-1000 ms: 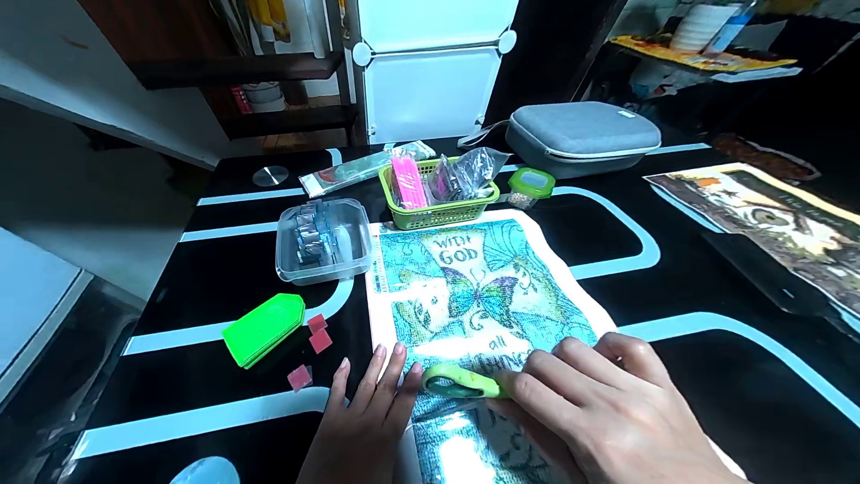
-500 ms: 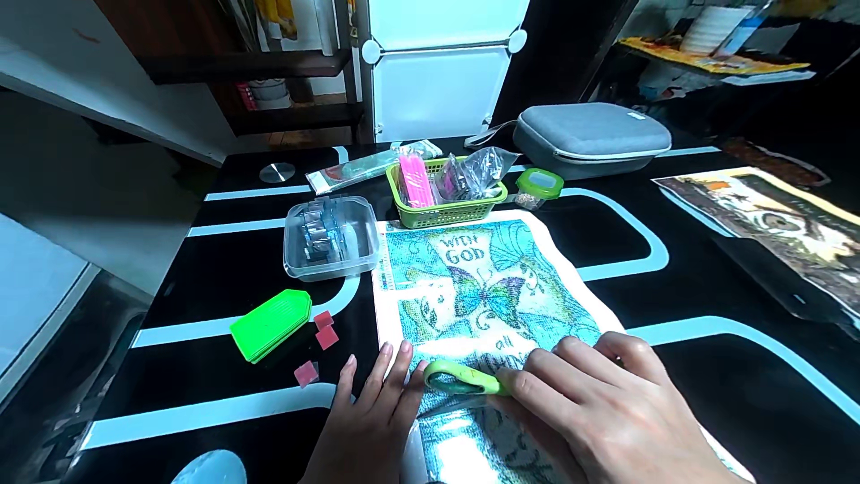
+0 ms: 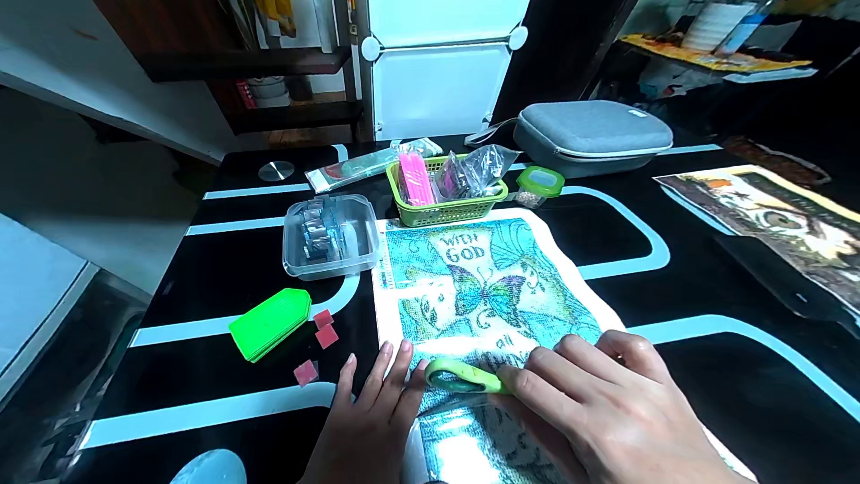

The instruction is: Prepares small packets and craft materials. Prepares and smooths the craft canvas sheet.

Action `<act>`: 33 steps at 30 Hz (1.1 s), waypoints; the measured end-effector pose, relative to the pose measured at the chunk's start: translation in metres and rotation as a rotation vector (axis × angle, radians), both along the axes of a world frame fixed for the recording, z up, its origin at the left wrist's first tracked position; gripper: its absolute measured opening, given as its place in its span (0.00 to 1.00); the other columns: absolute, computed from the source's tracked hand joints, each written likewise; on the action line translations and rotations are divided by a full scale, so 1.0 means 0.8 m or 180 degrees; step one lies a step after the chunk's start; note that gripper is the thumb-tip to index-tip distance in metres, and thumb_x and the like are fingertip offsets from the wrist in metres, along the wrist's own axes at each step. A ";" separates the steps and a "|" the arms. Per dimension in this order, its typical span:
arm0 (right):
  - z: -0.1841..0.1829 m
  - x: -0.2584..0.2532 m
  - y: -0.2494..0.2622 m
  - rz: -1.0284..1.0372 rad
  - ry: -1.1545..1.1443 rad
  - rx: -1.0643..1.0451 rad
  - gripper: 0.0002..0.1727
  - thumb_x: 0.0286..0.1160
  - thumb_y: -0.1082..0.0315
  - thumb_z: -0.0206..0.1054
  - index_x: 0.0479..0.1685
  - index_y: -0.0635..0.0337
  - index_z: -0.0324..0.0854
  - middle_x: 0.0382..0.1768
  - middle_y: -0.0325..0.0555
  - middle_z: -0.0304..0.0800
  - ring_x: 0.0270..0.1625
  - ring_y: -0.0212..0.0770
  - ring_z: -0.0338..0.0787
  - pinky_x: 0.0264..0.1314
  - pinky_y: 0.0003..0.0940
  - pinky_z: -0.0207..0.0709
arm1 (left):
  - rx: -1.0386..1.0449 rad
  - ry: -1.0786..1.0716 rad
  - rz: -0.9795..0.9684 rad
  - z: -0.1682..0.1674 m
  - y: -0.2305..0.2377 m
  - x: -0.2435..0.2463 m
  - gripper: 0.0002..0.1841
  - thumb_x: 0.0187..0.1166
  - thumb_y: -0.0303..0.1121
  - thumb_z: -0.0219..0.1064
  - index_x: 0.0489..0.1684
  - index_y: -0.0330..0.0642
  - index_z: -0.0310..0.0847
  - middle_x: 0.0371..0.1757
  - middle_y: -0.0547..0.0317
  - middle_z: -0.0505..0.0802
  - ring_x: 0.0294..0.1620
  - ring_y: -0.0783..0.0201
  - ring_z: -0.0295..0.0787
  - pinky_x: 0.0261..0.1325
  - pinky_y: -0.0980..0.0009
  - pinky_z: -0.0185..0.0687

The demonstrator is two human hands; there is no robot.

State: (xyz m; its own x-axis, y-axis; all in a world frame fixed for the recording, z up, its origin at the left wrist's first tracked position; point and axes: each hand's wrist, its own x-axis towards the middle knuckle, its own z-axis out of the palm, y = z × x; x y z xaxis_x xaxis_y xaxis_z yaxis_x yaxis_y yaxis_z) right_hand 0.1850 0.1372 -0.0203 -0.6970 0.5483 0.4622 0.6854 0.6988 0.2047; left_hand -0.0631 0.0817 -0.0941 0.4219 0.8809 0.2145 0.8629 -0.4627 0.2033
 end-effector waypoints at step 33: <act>0.002 0.008 0.003 0.0144 -0.0080 0.0126 0.14 0.88 0.56 0.52 0.36 0.44 0.80 0.24 0.37 0.75 0.31 0.43 0.76 0.51 0.43 0.62 | -0.0095 0.0066 -0.0003 0.005 0.000 0.001 0.56 0.68 0.82 0.45 0.86 0.43 0.68 0.88 0.44 0.71 0.89 0.40 0.64 0.78 0.25 0.55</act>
